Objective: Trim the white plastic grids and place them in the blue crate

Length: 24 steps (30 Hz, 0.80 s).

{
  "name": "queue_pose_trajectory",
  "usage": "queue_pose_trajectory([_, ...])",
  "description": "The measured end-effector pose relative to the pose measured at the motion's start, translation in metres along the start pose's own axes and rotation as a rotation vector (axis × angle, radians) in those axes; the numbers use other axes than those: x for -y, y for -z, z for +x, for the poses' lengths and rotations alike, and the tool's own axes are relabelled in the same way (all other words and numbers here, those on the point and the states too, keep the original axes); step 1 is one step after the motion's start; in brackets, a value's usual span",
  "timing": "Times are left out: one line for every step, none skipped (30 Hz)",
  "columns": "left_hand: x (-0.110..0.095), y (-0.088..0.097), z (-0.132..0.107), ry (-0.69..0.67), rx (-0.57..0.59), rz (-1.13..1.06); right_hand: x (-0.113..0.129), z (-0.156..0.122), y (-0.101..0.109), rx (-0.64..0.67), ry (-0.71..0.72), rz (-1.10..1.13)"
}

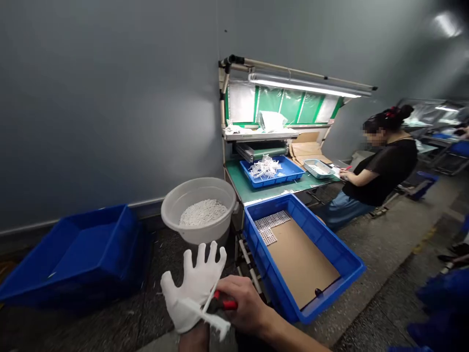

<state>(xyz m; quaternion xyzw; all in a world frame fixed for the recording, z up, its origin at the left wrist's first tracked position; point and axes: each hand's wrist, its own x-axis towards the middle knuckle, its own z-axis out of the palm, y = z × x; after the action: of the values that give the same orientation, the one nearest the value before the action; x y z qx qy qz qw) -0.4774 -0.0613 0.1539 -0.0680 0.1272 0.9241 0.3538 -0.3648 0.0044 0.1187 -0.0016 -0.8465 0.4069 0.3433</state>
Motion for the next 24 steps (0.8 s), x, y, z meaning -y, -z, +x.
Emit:
queue_pose_trajectory([0.001,-0.002,0.01,0.016,-0.001,0.023,-0.007,0.005,0.001,0.014,-0.071,0.054])
queue_pose_trajectory([0.002,-0.005,0.021,0.03,0.009,0.049,-0.013,0.01,0.004,0.042,-0.135,0.104])
queue_pose_trajectory([0.003,-0.008,0.033,0.047,0.029,0.079,-0.019,0.015,0.007,0.077,-0.188,0.144])
queue_pose_trajectory([0.005,-0.011,0.046,0.062,0.05,0.111,-0.026,0.022,0.01,0.113,-0.232,0.175])
queue_pose_trajectory([0.006,-0.014,0.059,0.077,0.074,0.145,-0.033,0.029,0.013,0.142,-0.265,0.202])
queue_pose_trajectory([0.009,-0.018,0.072,0.091,0.1,0.179,-0.04,0.036,0.017,0.162,-0.293,0.227])
queue_pose_trajectory([0.011,-0.022,0.086,0.098,0.122,0.21,-0.049,0.045,0.02,0.175,-0.314,0.254])
queue_pose_trajectory([0.014,-0.027,0.1,0.099,0.135,0.235,-0.059,0.053,0.022,0.18,-0.328,0.286])
queue_pose_trajectory([0.017,-0.033,0.115,0.104,0.137,0.256,-0.07,0.062,0.024,0.188,-0.337,0.324])
queue_pose_trajectory([0.021,-0.038,0.129,0.112,0.135,0.279,-0.082,0.071,0.025,0.191,-0.349,0.37])
queue_pose_trajectory([0.024,-0.043,0.145,0.132,0.13,0.312,-0.094,0.08,0.025,0.18,-0.371,0.419])
queue_pose_trajectory([0.026,-0.047,0.16,0.161,0.119,0.354,-0.107,0.088,0.025,0.157,-0.406,0.473])
queue_pose_trajectory([0.028,-0.049,0.176,0.197,0.11,0.402,-0.119,0.095,0.025,0.118,-0.453,0.537])
queue_pose_trajectory([0.028,-0.05,0.192,0.228,0.1,0.457,-0.131,0.103,0.025,0.073,-0.51,0.605])
queue_pose_trajectory([0.028,-0.051,0.207,0.24,0.091,0.519,-0.141,0.109,0.025,0.028,-0.57,0.667])
queue_pose_trajectory([0.026,-0.05,0.22,0.232,0.084,0.586,-0.15,0.116,0.027,-0.012,-0.623,0.701])
queue_pose_trajectory([0.023,-0.05,0.232,0.208,0.082,0.652,-0.159,0.122,0.029,-0.038,-0.658,0.691])
queue_pose_trajectory([0.02,-0.05,0.241,0.174,0.093,0.717,-0.166,0.129,0.032,-0.053,-0.672,0.631])
queue_pose_trajectory([0.017,-0.051,0.249,0.151,0.114,0.775,-0.173,0.135,0.035,-0.07,-0.663,0.522])
queue_pose_trajectory([0.015,-0.054,0.254,0.158,0.139,0.816,-0.178,0.141,0.039,-0.085,-0.637,0.372])
queue_pose_trajectory([0.013,-0.057,0.259,0.2,0.164,0.832,-0.184,0.147,0.042,-0.103,-0.603,0.197])
queue_pose_trajectory([0.013,-0.061,0.262,0.267,0.183,0.826,-0.19,0.154,0.044,-0.12,-0.574,0.014])
queue_pose_trajectory([0.013,-0.065,0.266,0.333,0.188,0.811,-0.196,0.16,0.045,-0.134,-0.549,-0.161])
queue_pose_trajectory([0.014,-0.069,0.271,0.387,0.173,0.798,-0.202,0.166,0.046,-0.143,-0.527,-0.317])
